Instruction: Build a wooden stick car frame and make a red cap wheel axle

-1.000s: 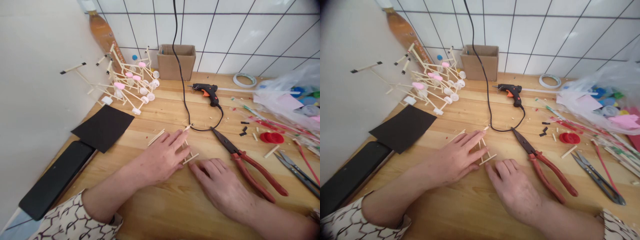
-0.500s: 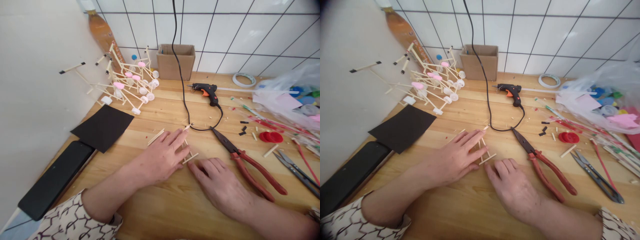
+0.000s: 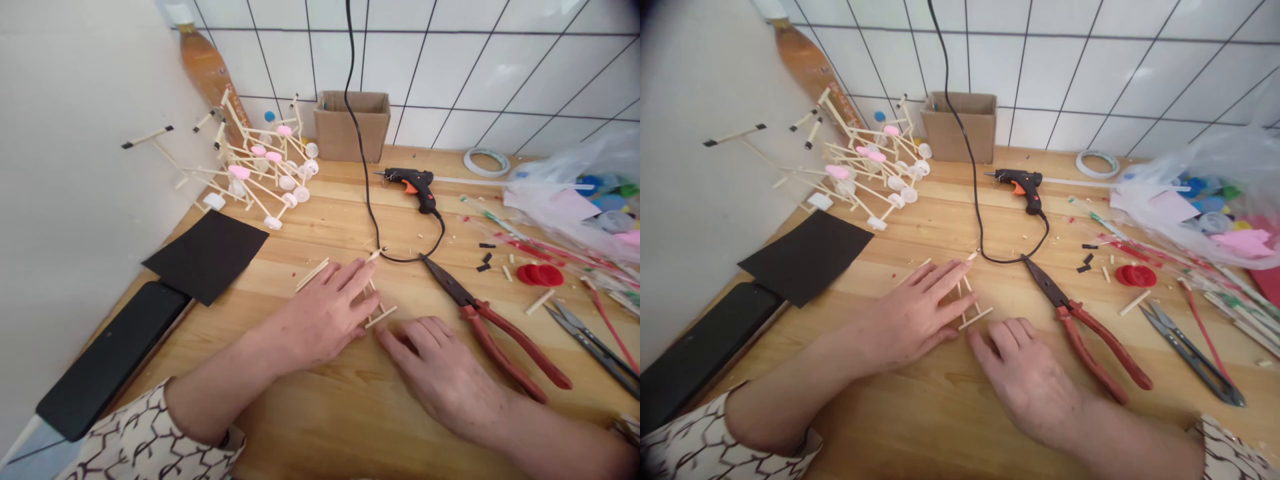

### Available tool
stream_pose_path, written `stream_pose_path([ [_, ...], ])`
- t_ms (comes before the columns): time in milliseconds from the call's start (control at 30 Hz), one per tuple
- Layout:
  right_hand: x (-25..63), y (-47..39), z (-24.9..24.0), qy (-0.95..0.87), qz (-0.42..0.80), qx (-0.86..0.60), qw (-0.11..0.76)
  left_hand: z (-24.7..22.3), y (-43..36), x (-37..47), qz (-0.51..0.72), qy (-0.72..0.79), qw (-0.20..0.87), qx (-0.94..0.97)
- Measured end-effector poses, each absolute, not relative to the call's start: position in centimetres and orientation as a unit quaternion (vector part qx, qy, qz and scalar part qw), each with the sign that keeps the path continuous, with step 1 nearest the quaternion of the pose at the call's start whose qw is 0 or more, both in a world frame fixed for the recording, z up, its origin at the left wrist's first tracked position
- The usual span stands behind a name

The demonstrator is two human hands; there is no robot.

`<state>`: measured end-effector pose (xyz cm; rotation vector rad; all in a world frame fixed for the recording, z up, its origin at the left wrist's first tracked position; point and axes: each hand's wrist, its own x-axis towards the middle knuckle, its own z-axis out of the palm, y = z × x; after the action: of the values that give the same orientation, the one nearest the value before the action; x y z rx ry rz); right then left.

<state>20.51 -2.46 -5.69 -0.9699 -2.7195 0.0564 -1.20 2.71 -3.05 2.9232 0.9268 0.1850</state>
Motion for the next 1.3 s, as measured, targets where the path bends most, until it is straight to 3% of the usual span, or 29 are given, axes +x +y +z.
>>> stream_pose_path([
  [367,23.1,-0.9,-2.1,-0.898,0.024,-0.396,0.188,-3.0,2.5,-1.1,0.07,0.309,0.035,0.948],
  [667,26.5,5.8,0.1,-0.815,0.062,-0.533,0.219,-3.2,2.6,-1.3,0.08,0.308,0.036,0.947],
  [800,26.4,10.8,0.6,-0.751,0.129,-0.628,0.162,-3.4,2.6,-1.3,0.081,0.303,0.029,0.949],
  [933,25.1,15.4,0.4,-0.689,0.108,-0.709,0.104,-3.5,2.6,-1.2,0.083,0.302,0.028,0.949],
  [1133,23.1,19.4,-1.0,-0.678,0.127,-0.723,0.035,-3.3,2.6,-1.2,0.081,0.296,0.023,0.952],
  [1300,22.9,20.9,-2.4,-0.674,0.116,-0.729,0.031,-3.0,2.7,-1.1,0.076,0.298,0.022,0.951],
])
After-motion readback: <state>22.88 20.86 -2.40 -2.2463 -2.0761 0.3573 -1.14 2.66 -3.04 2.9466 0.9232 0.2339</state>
